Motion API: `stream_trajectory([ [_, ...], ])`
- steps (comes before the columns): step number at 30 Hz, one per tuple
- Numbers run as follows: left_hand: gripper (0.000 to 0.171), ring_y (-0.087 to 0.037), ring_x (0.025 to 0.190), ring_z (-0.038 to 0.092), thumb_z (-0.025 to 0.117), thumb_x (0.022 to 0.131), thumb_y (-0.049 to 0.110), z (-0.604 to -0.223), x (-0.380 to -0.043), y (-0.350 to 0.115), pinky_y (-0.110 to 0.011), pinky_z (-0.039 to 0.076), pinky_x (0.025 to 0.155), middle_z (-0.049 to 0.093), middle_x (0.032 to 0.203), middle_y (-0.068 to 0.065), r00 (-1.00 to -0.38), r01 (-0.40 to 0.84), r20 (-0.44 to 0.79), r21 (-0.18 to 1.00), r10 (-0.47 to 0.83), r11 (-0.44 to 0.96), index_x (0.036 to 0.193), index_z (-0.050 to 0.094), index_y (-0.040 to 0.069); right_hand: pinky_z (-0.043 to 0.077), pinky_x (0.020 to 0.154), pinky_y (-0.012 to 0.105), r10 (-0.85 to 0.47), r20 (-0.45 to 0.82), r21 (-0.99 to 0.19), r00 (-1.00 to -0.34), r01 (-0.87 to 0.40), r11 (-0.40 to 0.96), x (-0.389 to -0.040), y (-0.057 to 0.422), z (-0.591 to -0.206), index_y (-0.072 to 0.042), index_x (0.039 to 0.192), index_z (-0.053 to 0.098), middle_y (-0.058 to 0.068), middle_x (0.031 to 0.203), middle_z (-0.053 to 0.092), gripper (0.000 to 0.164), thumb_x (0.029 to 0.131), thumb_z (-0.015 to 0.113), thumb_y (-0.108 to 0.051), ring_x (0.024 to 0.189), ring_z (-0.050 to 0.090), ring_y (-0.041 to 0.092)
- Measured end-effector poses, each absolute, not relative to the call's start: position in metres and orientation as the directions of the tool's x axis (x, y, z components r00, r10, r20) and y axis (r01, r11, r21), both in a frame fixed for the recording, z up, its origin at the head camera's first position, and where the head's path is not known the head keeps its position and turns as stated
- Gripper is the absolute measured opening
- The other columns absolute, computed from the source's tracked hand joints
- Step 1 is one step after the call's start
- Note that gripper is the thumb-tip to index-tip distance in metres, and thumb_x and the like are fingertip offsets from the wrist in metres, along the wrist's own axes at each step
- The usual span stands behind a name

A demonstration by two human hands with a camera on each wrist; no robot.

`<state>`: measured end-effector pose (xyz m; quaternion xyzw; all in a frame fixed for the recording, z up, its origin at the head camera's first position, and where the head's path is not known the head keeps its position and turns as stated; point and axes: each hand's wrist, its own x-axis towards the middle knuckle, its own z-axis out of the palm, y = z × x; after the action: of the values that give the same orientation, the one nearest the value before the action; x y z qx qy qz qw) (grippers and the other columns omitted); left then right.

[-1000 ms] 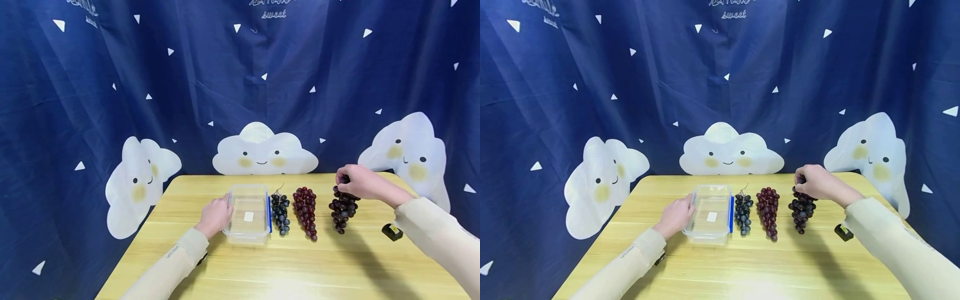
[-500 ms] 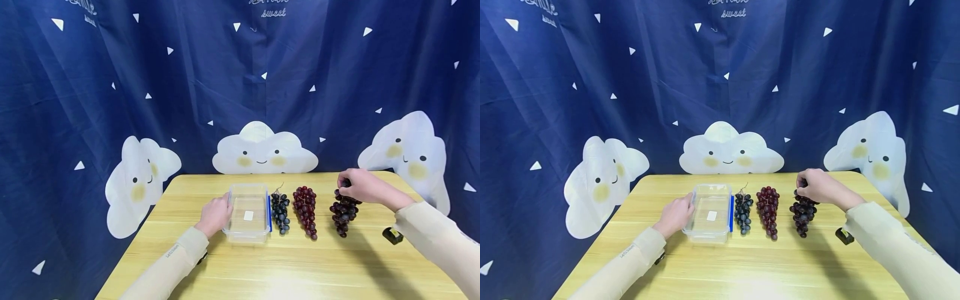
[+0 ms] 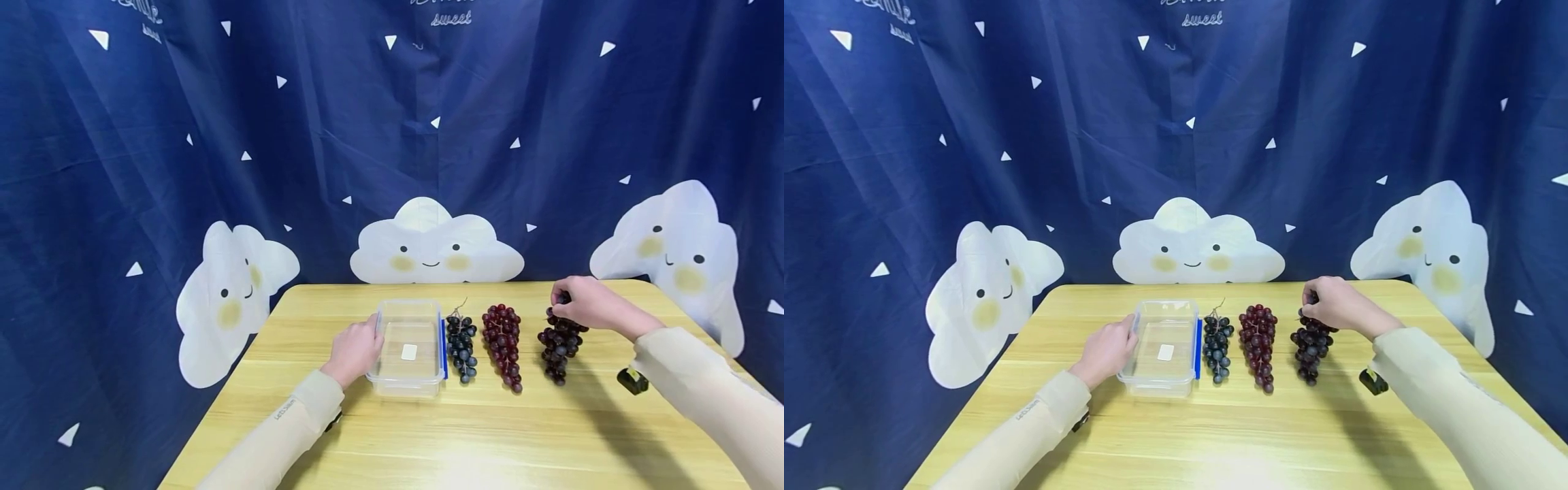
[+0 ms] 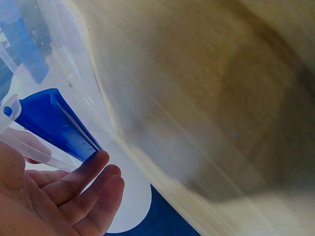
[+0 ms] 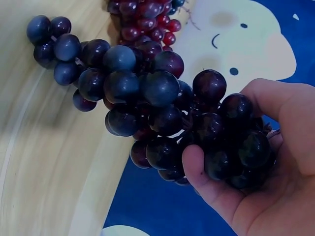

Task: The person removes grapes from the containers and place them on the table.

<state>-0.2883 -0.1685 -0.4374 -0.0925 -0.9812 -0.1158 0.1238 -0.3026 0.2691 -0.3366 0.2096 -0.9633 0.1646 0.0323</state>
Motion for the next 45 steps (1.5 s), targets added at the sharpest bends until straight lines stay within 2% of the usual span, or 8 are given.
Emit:
stream_trajectory([
  [11,0.051,-0.031,0.093,0.07,0.047,0.1,0.027,-0.439,-0.29,-0.17,-0.047,0.057,0.066,0.072,0.115,-0.015,-0.96,0.191,0.243,0.204,0.139,0.96,0.146,0.051,0.006,0.037,0.058,0.031,-0.356,0.093,-0.322,-0.93,-0.367,0.873,-0.318,0.267,-0.341,-0.011,0.083,0.063,0.0,0.07,0.052,0.009,0.088,0.068,-0.016,0.057,0.045,0.014],
  [22,0.049,-0.03,0.092,0.071,0.047,0.101,0.026,-0.439,-0.29,-0.169,-0.045,0.057,0.064,0.073,0.115,-0.016,-0.949,0.218,0.272,0.19,0.162,0.957,0.145,0.053,0.005,0.039,0.062,0.032,-0.344,0.089,-0.314,-0.935,-0.354,0.881,-0.334,0.268,-0.348,-0.011,0.082,0.064,0.0,0.071,0.054,0.012,0.088,0.07,-0.019,0.064,0.047,0.016],
  [34,0.048,-0.031,0.089,0.071,0.044,0.101,0.027,-0.439,-0.288,-0.169,-0.046,0.057,0.064,0.074,0.106,-0.014,-0.944,0.224,0.286,0.183,0.166,0.957,0.142,0.055,0.005,0.044,0.066,0.035,-0.334,0.07,-0.312,-0.94,-0.339,0.888,-0.35,0.265,-0.351,-0.008,0.082,0.066,0.002,0.076,0.061,0.012,0.087,0.07,-0.018,0.068,0.052,0.018],
  [45,0.05,-0.031,0.091,0.07,0.045,0.1,0.027,-0.442,-0.291,-0.17,-0.046,0.057,0.066,0.073,0.11,-0.015,-0.948,0.218,0.276,0.192,0.161,0.957,0.144,0.053,0.005,0.045,0.066,0.034,-0.297,0.022,-0.337,-0.955,-0.287,0.897,-0.367,0.267,-0.36,-0.007,0.082,0.066,0.005,0.078,0.061,0.012,0.087,0.068,-0.018,0.069,0.053,0.019],
])
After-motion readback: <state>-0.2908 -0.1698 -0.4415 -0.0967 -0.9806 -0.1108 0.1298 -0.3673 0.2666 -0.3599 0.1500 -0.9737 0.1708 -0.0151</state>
